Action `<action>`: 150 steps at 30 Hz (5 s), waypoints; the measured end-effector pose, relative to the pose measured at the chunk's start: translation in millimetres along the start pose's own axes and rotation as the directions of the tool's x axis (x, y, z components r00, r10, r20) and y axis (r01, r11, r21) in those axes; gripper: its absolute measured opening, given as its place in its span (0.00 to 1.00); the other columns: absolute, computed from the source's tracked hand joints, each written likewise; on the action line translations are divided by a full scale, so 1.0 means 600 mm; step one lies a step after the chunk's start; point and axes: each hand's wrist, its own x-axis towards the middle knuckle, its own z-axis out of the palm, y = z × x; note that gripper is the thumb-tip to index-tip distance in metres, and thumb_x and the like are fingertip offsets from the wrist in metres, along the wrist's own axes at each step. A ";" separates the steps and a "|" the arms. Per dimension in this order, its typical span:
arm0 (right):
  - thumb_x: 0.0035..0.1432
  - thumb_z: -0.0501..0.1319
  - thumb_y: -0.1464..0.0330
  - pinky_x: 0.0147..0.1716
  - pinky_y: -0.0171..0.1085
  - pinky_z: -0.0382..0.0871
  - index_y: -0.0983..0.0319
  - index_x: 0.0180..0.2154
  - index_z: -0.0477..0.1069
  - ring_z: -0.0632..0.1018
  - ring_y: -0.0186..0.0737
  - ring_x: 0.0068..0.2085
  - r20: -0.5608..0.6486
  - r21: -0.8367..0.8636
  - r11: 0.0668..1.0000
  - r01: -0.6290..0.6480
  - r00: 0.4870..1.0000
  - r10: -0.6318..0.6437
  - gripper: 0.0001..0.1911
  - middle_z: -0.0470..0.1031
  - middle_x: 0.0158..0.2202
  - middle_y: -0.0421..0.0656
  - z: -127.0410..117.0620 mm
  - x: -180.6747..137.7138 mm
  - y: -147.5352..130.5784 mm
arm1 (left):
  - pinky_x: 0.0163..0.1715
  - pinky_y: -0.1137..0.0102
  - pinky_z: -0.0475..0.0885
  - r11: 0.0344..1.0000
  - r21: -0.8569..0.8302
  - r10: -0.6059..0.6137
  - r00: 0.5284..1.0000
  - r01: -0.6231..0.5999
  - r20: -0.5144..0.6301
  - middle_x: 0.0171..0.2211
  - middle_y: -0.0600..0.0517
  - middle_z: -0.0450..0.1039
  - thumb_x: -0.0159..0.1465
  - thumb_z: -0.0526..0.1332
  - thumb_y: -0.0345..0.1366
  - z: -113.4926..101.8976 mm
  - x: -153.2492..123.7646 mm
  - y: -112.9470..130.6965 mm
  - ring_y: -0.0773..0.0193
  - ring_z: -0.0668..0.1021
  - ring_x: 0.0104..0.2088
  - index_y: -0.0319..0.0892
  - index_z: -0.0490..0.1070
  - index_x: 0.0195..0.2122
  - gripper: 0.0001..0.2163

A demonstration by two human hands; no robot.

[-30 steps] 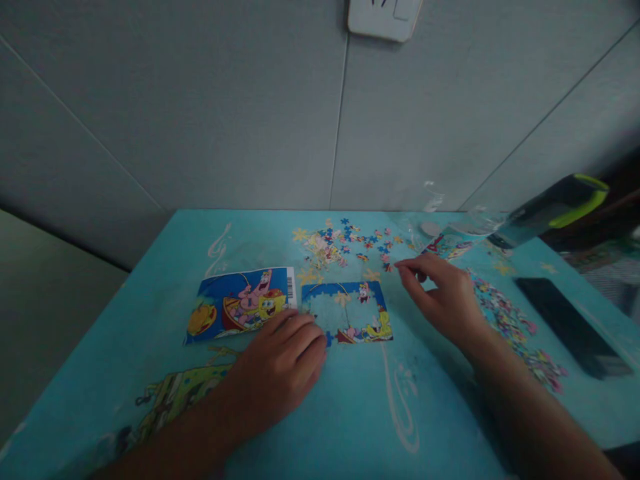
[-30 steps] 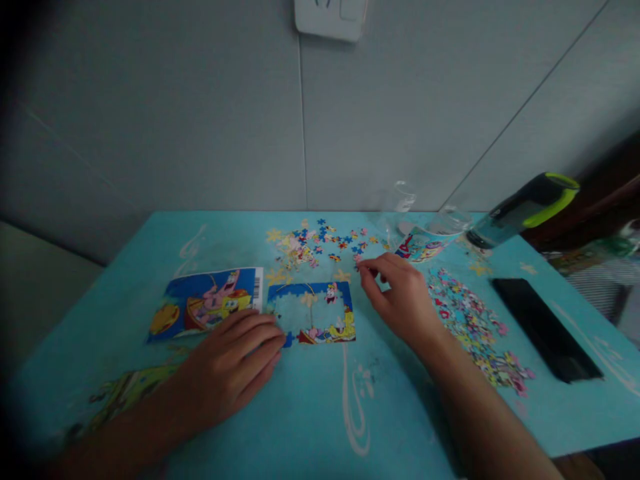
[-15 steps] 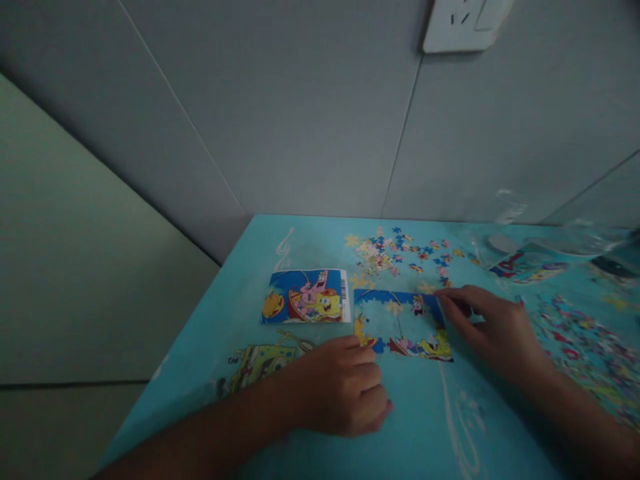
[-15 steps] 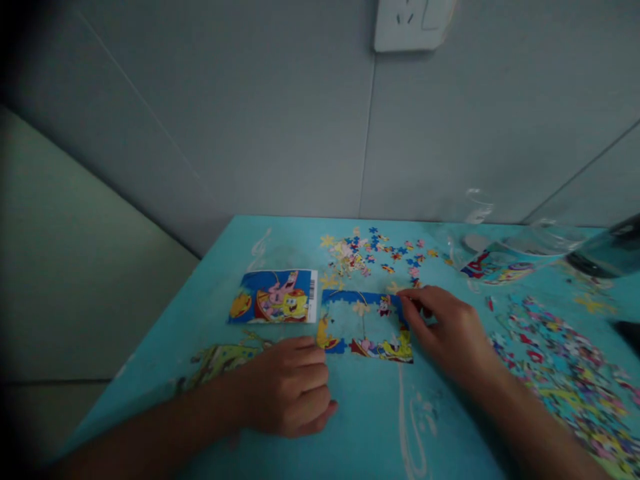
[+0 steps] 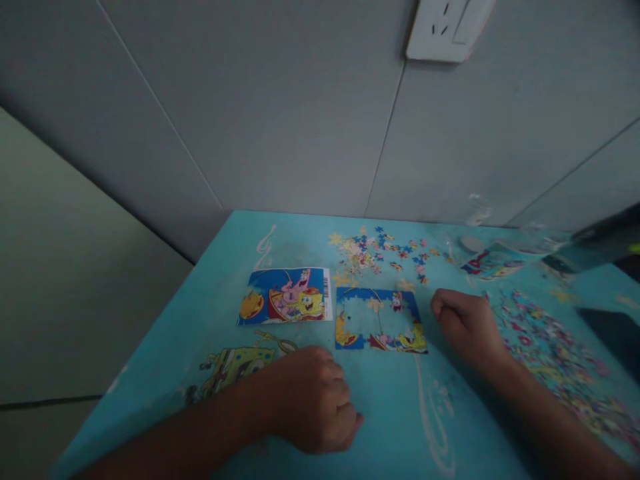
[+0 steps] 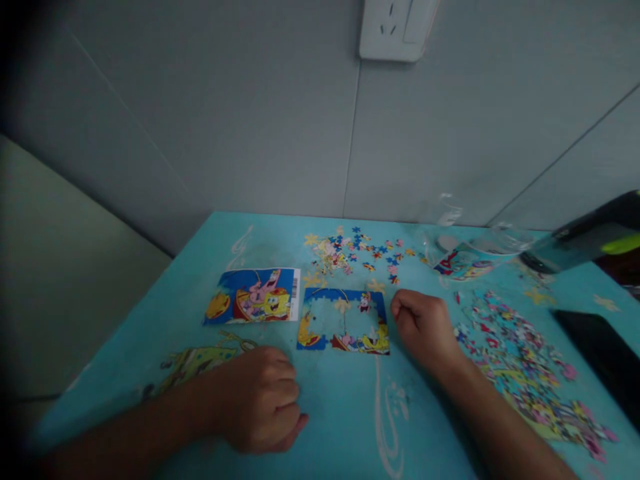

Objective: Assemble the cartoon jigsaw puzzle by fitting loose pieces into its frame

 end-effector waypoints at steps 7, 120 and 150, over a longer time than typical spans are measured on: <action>0.47 0.49 0.76 0.21 0.33 0.57 0.58 0.19 0.61 0.66 0.33 0.18 -0.067 0.030 0.999 -0.044 0.997 0.046 0.11 0.61 0.15 0.35 -0.006 0.002 -0.007 | 0.16 0.64 0.59 1.000 0.023 0.008 1.000 -0.008 0.003 0.15 0.56 0.61 0.63 0.61 0.32 0.001 -0.003 0.001 0.66 0.65 0.16 0.45 0.63 0.17 0.17; 0.66 0.66 0.61 0.43 0.40 0.67 0.59 0.45 0.77 0.77 0.41 0.41 0.445 0.184 0.957 0.223 0.850 -0.284 0.10 0.77 0.37 0.44 0.017 0.000 -0.056 | 0.36 0.60 0.59 0.960 0.172 -0.230 0.973 0.221 0.031 0.29 0.53 0.67 0.72 0.58 0.30 -0.001 0.016 -0.015 0.61 0.68 0.33 0.41 0.73 0.37 0.07; 0.70 0.60 0.62 0.46 0.42 0.65 0.58 0.46 0.76 0.75 0.41 0.42 0.513 0.169 0.966 0.195 0.820 -0.255 0.09 0.75 0.38 0.43 0.016 0.001 -0.054 | 0.36 0.60 0.60 0.978 0.122 -0.172 0.985 0.169 0.013 0.29 0.53 0.68 0.70 0.61 0.30 0.002 0.014 -0.015 0.62 0.67 0.33 0.39 0.74 0.38 0.04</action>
